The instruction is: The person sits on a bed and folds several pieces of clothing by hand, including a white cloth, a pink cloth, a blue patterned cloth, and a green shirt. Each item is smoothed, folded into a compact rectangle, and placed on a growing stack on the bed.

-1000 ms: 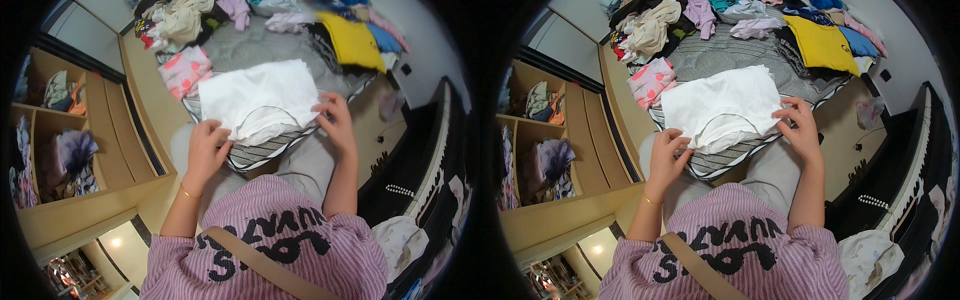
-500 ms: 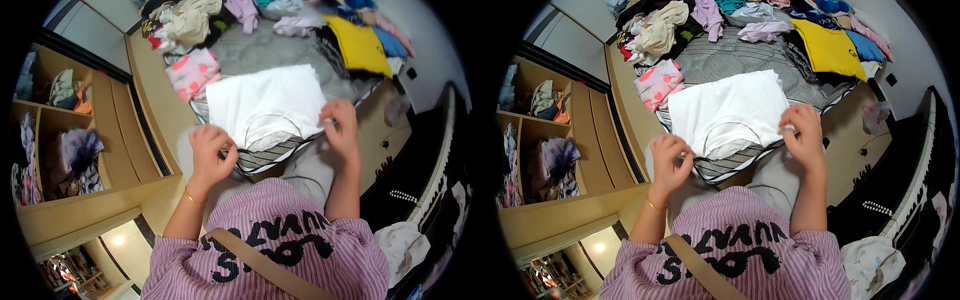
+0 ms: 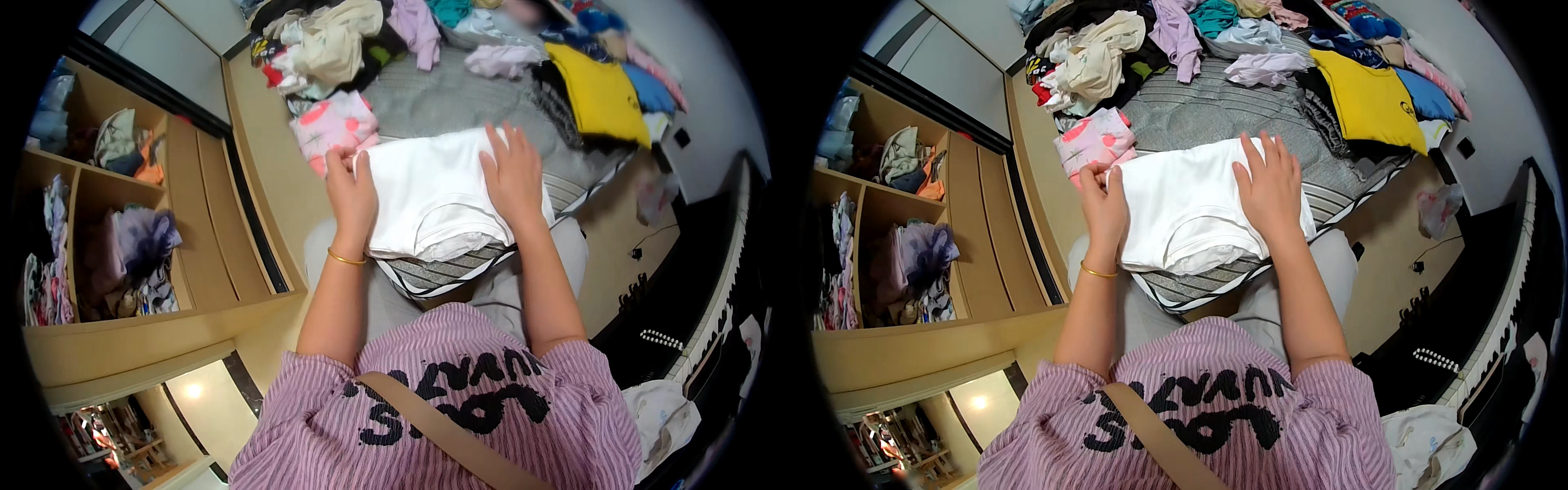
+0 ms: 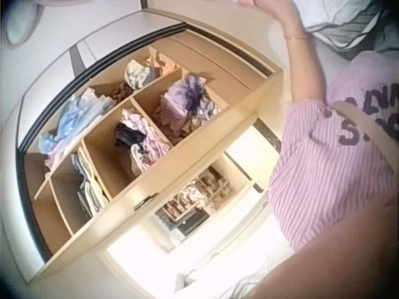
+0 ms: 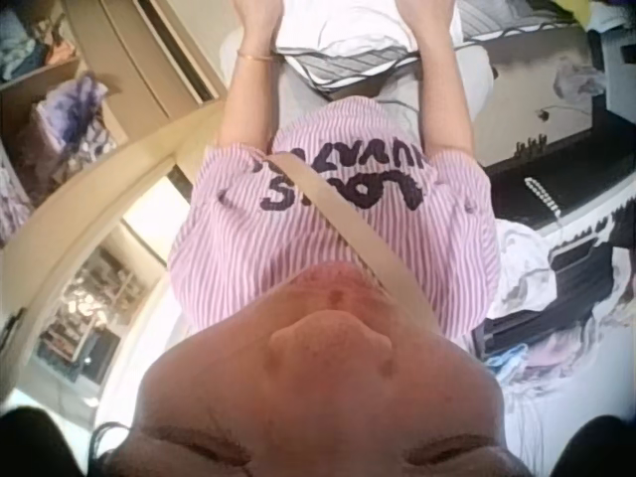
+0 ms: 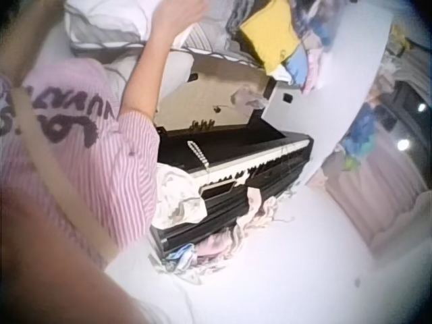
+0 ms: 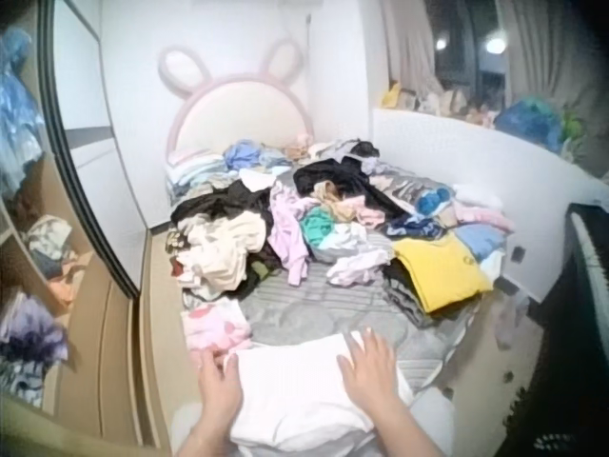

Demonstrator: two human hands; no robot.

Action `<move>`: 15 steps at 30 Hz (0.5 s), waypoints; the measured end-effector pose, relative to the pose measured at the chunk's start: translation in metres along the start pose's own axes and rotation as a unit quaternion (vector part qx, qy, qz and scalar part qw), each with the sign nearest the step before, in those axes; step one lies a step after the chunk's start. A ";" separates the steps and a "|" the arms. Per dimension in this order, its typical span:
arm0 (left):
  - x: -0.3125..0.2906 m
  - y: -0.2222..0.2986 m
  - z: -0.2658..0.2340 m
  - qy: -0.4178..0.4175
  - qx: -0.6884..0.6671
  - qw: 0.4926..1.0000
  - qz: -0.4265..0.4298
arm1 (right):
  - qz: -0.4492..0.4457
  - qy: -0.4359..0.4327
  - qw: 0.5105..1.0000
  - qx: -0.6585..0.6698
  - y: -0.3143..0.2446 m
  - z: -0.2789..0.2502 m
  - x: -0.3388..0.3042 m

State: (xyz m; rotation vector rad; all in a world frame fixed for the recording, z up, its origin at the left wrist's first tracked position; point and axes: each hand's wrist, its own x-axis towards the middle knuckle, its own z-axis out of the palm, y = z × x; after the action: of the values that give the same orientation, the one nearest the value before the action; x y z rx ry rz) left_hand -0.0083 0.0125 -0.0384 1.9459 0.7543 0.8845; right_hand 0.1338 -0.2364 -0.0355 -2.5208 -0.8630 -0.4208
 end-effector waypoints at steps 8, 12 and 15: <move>-0.005 0.063 -0.002 -0.002 0.243 0.935 0.260 | -0.012 0.030 0.998 -0.054 -0.026 -0.020 0.011; -0.020 0.047 0.030 -0.104 0.297 0.896 0.314 | -0.033 -0.012 0.998 -0.056 -0.013 -0.007 0.005; -0.020 0.019 0.029 -0.144 0.290 0.908 0.266 | -0.041 -0.031 0.998 -0.047 -0.007 0.002 0.007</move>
State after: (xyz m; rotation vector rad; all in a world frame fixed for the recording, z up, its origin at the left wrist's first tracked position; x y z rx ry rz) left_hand 0.0071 -0.0245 -0.0392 2.8234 0.3197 0.6897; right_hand 0.1351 -0.2272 -0.0328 -2.6033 -0.9949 -0.4189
